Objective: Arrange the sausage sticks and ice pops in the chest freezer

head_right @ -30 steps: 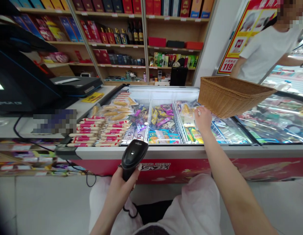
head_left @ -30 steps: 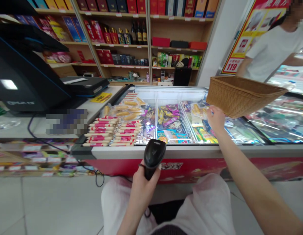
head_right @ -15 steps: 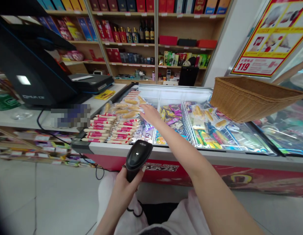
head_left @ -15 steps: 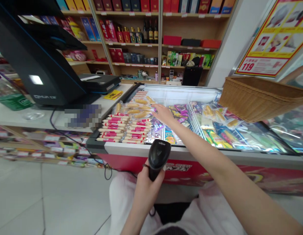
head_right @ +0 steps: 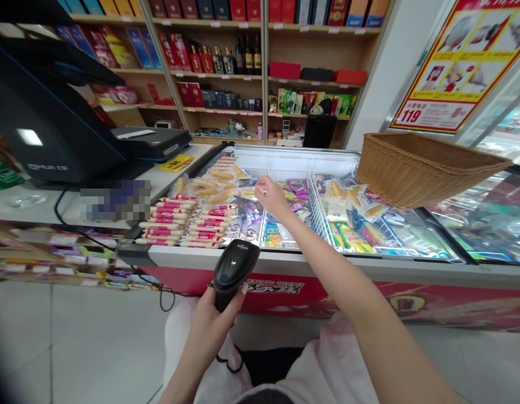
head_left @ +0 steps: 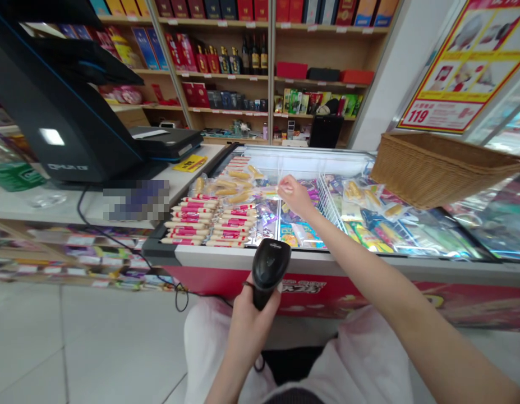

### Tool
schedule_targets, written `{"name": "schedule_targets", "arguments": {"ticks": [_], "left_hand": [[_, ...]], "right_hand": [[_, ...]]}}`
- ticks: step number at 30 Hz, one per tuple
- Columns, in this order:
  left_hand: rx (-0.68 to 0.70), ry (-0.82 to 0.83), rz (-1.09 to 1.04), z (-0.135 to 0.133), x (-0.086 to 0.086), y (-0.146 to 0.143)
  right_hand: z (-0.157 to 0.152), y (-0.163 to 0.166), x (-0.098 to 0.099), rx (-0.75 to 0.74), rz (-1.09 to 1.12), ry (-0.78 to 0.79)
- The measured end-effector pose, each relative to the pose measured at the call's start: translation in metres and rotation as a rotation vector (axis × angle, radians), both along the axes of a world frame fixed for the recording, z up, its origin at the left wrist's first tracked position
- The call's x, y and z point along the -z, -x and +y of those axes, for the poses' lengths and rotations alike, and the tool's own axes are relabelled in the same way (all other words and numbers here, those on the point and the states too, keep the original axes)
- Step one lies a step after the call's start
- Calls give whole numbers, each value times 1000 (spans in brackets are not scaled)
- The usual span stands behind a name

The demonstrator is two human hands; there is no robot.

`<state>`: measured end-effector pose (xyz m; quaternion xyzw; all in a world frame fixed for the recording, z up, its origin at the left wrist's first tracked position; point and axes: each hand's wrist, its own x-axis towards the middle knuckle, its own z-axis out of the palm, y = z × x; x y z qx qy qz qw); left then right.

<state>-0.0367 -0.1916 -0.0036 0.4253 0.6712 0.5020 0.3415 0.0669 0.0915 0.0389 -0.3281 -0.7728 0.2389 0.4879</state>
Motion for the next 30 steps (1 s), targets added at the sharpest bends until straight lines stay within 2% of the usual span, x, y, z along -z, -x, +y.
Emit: {"name": "schedule_targets", "arguments": {"ticks": [3,5,7,17,30], "left_hand": [[12,-10,5,2,1,-5],[20,-10,9,3,2,-8],[29,-5,13,5,2,-12],[40,43,52,12,2,-18],[48,57,75,10,-2,-17]], "right_hand": [[-3,-28,7,-28,257,188],[-5,-42,12,-25,359,303],[-6,-50,16,-24,418,347],[-9,-54,16,35,269,56],[-8,-51,19,3,255,48]]}}
